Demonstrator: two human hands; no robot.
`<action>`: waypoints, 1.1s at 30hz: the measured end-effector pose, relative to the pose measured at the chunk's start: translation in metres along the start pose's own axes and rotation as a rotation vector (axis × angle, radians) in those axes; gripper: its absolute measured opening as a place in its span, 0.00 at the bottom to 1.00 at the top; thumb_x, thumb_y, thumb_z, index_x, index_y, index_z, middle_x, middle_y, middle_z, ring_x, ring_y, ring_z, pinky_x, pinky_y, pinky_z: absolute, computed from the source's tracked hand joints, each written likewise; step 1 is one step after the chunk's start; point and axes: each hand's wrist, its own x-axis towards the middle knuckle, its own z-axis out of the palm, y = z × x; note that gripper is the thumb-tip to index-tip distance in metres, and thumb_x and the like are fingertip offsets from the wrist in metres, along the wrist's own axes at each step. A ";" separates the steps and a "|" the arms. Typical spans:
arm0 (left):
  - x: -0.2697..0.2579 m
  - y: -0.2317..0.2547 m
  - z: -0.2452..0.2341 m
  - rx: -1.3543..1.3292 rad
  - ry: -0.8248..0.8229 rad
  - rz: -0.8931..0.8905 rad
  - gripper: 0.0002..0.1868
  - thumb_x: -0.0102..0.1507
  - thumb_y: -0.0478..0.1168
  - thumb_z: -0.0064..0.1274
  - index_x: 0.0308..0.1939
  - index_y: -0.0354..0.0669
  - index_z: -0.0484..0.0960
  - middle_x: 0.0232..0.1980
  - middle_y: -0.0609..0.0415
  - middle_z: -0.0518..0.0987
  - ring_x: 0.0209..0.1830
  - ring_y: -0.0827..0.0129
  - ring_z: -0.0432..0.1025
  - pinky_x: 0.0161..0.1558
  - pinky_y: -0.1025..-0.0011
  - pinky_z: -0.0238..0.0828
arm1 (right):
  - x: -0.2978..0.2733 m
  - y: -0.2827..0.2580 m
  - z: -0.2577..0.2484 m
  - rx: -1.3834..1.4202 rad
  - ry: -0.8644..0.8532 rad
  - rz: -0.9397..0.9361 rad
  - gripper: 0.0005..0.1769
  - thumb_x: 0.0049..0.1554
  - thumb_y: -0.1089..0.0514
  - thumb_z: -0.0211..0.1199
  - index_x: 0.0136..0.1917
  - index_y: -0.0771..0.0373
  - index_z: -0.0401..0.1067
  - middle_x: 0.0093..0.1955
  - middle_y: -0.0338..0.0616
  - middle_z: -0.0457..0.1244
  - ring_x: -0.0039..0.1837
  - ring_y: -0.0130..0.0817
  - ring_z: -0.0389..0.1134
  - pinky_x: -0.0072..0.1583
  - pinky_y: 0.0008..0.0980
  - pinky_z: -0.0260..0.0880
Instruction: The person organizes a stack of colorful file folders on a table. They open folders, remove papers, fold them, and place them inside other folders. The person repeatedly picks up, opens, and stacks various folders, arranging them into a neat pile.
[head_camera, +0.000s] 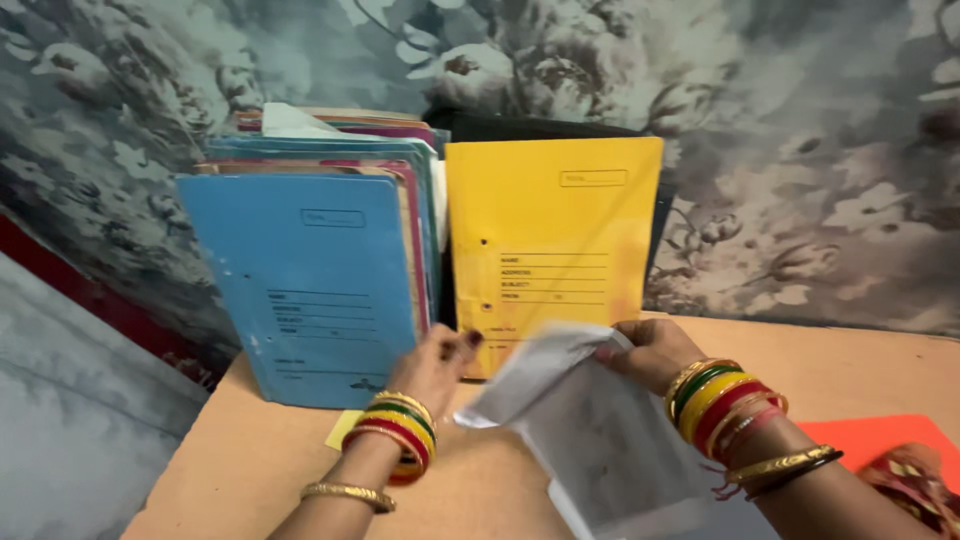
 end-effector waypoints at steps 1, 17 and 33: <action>0.000 -0.003 -0.001 -0.087 -0.057 0.074 0.25 0.63 0.61 0.49 0.53 0.48 0.79 0.51 0.47 0.85 0.50 0.55 0.80 0.52 0.59 0.75 | -0.002 -0.009 0.006 -0.067 0.030 0.063 0.21 0.55 0.52 0.70 0.59 0.62 0.78 0.51 0.48 0.75 0.51 0.36 0.76 0.57 0.35 0.73; 0.030 -0.013 -0.067 0.313 0.406 0.005 0.19 0.62 0.40 0.59 0.55 0.50 0.72 0.64 0.49 0.72 0.66 0.52 0.67 0.68 0.54 0.64 | -0.007 -0.107 0.066 -0.621 0.124 -0.108 0.29 0.45 0.47 0.75 0.60 0.54 0.77 0.52 0.51 0.72 0.55 0.47 0.74 0.60 0.41 0.73; 0.046 -0.010 -0.070 0.035 0.594 -0.001 0.71 0.44 0.48 0.75 0.77 0.49 0.36 0.79 0.35 0.23 0.80 0.30 0.29 0.68 0.26 0.41 | 0.007 -0.075 0.040 -0.314 0.455 -0.090 0.34 0.47 0.48 0.70 0.64 0.65 0.73 0.55 0.60 0.70 0.57 0.51 0.72 0.61 0.43 0.70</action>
